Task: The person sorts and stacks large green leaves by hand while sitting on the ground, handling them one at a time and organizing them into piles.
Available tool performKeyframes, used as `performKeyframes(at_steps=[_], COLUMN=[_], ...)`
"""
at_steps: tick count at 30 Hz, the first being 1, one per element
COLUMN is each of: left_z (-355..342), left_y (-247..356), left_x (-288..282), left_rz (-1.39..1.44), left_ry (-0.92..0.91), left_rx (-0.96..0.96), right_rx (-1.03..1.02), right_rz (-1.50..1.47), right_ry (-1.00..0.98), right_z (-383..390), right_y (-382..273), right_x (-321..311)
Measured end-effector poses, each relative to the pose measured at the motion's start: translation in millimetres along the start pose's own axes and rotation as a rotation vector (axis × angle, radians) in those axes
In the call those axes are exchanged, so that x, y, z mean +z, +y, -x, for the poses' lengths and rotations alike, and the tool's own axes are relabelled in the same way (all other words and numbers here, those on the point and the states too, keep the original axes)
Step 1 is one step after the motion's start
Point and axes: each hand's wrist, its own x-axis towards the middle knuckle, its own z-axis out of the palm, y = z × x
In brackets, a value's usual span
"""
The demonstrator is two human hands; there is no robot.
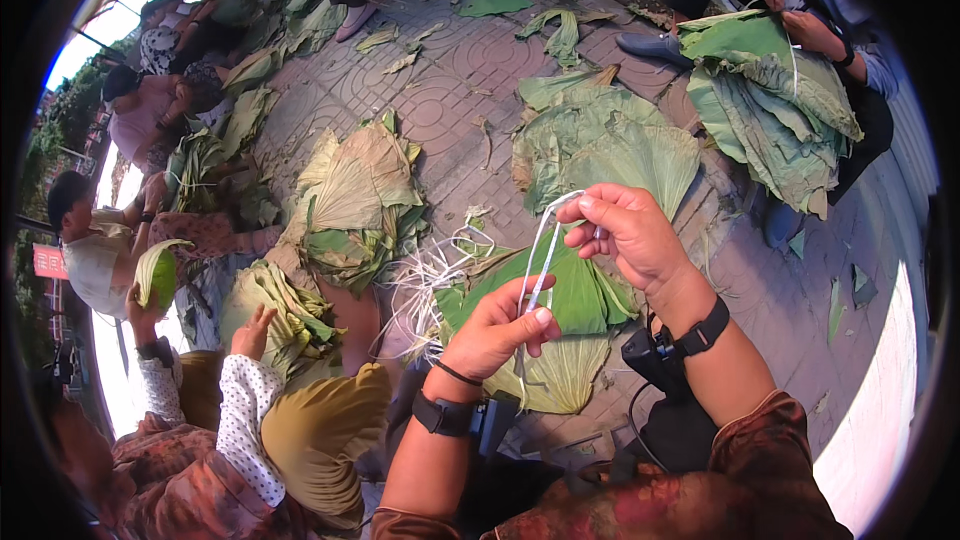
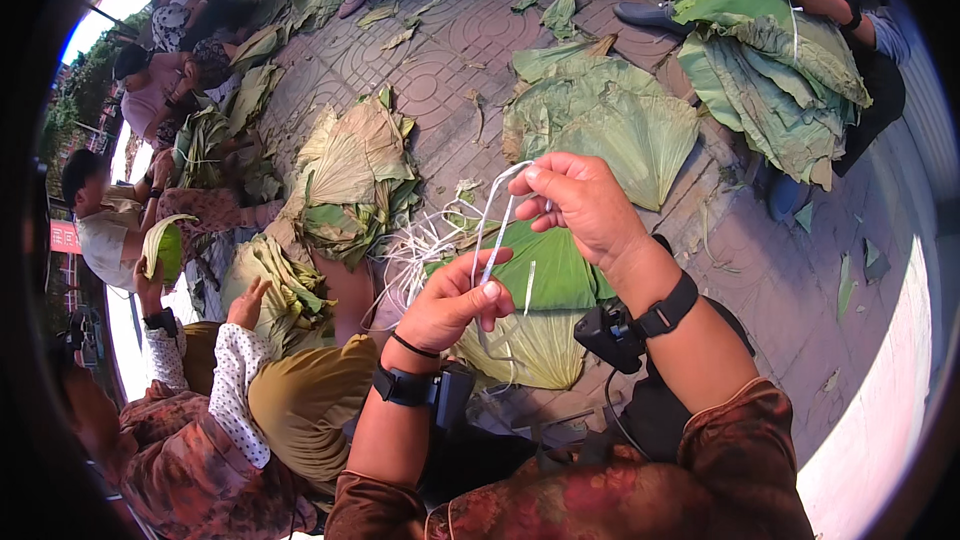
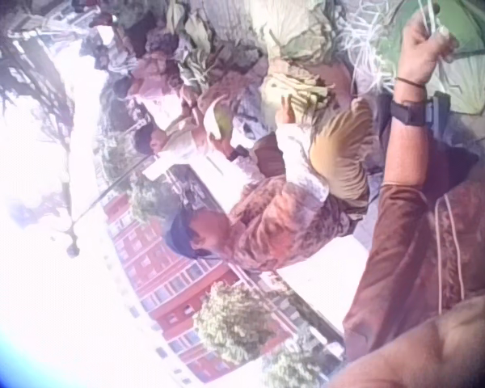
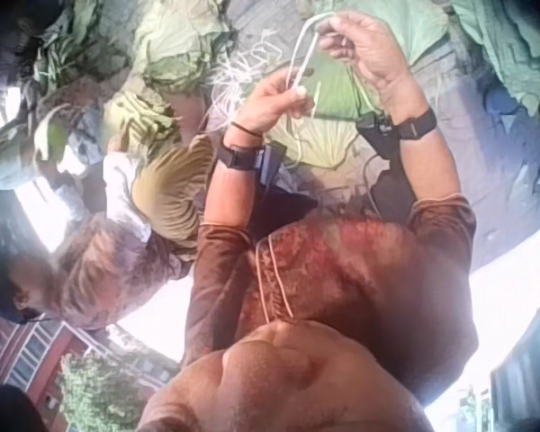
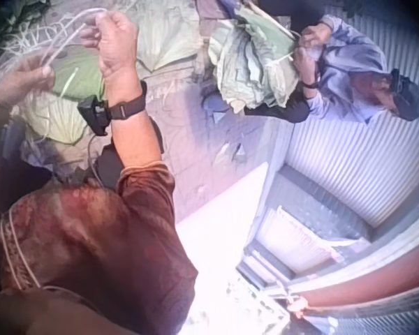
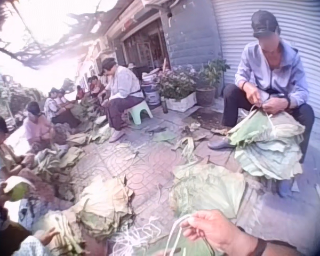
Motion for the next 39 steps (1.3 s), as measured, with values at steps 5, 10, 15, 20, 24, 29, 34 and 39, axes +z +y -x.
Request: performKeyframes(at_steps=[5, 10, 15, 20, 24, 29, 34, 39], left_z=[-1.5, 15.0, 36.6, 57.7, 60.2, 53.4, 60.5, 70.6], left_y=[3.1, 14.4, 24.3, 13.1, -5.4, -3.1, -17.5, -58.5], left_x=[-5.1, -23.9, -45.6, -63.3, -70.1, -86.9, -102.9, -92.8], left_rz=[0.165, 0.466, 0.126, -0.293, -0.532, -0.823, -1.21, -1.131], left_ry=[0.226, 0.594, 1.075, 1.083, 0.985, 0.877, 0.768, 0.595], left_rx=[-0.003, 0.128, 0.148, -0.015, -0.139, -0.162, -0.32, -0.564], right_rx=[-0.052, -0.107, -0.181, -0.181, -0.191, -0.206, -0.221, -0.196], right_rz=[-0.195, -0.102, 0.005, 0.039, 0.095, 0.172, 0.261, 0.324], right_ry=[0.261, 0.181, 0.178, 0.191, 0.182, 0.18, 0.143, 0.12], right_z=[-5.2, -9.6, -1.8, 2.9, 2.8, 1.0, -0.7, 0.5], right_y=[-14.8, -12.8, -11.9, -13.2, -10.8, -8.9, -8.3, -5.5], right_x=[-25.1, -32.2, -33.4, -32.8, -32.8, -33.3, -31.2, -34.7])
